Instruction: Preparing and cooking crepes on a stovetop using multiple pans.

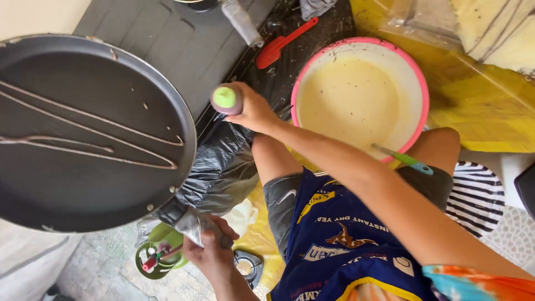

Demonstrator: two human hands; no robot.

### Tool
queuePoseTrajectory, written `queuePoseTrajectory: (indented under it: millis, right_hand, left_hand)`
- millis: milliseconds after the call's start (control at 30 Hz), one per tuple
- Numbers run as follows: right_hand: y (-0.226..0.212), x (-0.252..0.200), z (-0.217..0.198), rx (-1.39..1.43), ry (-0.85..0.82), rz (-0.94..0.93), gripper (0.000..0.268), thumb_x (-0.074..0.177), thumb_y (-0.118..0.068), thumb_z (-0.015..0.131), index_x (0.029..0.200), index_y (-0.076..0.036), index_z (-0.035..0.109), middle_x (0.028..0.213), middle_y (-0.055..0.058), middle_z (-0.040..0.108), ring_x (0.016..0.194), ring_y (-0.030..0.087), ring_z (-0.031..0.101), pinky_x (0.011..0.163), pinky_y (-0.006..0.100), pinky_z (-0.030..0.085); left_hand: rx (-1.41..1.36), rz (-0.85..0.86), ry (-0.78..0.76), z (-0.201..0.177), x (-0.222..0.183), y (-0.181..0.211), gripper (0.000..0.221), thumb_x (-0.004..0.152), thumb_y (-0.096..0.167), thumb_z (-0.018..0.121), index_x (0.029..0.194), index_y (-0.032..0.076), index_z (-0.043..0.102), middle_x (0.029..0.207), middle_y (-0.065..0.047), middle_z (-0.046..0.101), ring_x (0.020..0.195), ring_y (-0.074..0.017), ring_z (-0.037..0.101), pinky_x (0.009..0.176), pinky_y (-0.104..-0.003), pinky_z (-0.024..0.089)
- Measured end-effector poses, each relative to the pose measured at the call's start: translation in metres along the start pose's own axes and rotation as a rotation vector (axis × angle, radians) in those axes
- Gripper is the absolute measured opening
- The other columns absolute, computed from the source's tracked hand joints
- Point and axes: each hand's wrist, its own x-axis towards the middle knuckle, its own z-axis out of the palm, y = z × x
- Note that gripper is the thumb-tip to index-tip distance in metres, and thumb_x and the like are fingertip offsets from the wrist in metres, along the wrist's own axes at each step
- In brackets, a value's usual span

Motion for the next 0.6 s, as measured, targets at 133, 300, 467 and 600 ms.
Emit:
queuePoseTrajectory:
  millis: [133,300,467,600]
  right_hand:
    - [0.026,-0.018,-0.003,-0.107,0.047,-0.028,0.095,0.074,-0.013,0.086,0.152,-0.003,0.034,0.152,0.019,0.049,0.137,0.034,0.055,0.114,0.039,0.045]
    - [0.039,-0.133,-0.143,-0.590,-0.146,0.070,0.023,0.088,-0.021,0.060,0.098,-0.002,0.067,0.094,0.020,0.068,0.075,0.041,0.063,0.063,0.051,0.046]
    - [0.112,-0.309,-0.246,-1.481,-0.516,0.682,0.009,0.077,-0.016,0.074,0.083,-0.012,0.078,0.076,0.008,0.073,0.074,0.028,0.067,0.064,0.041,0.043]
    - [0.125,-0.345,-0.272,-1.193,-0.420,0.570,0.028,0.097,-0.025,0.048,0.085,-0.011,0.069,0.093,0.012,0.075,0.079,0.038,0.068,0.067,0.047,0.049]
  left_hand:
    - [0.002,0.014,-0.201,0.005,-0.013,-0.014,0.032,0.088,0.034,0.071,0.093,0.004,0.061,0.061,-0.006,0.060,0.042,-0.0118,0.051,0.036,-0.023,0.041]
    - [0.193,-0.151,-0.510,0.039,-0.009,-0.045,0.029,0.093,0.029,0.067,0.096,0.000,0.068,0.059,-0.004,0.061,0.046,-0.0119,0.054,0.045,-0.025,0.044]
    - [0.489,-0.382,-0.684,0.087,0.004,-0.090,0.040,0.090,0.032,0.076,0.065,0.005,0.062,0.045,-0.010,0.060,0.036,-0.0163,0.060,0.039,-0.028,0.049]
    - [0.632,-0.391,-0.749,0.096,0.009,-0.134,0.048,0.094,0.043,0.073,0.067,0.004,0.063,0.046,-0.010,0.062,0.036,-0.0169,0.062,0.039,-0.027,0.051]
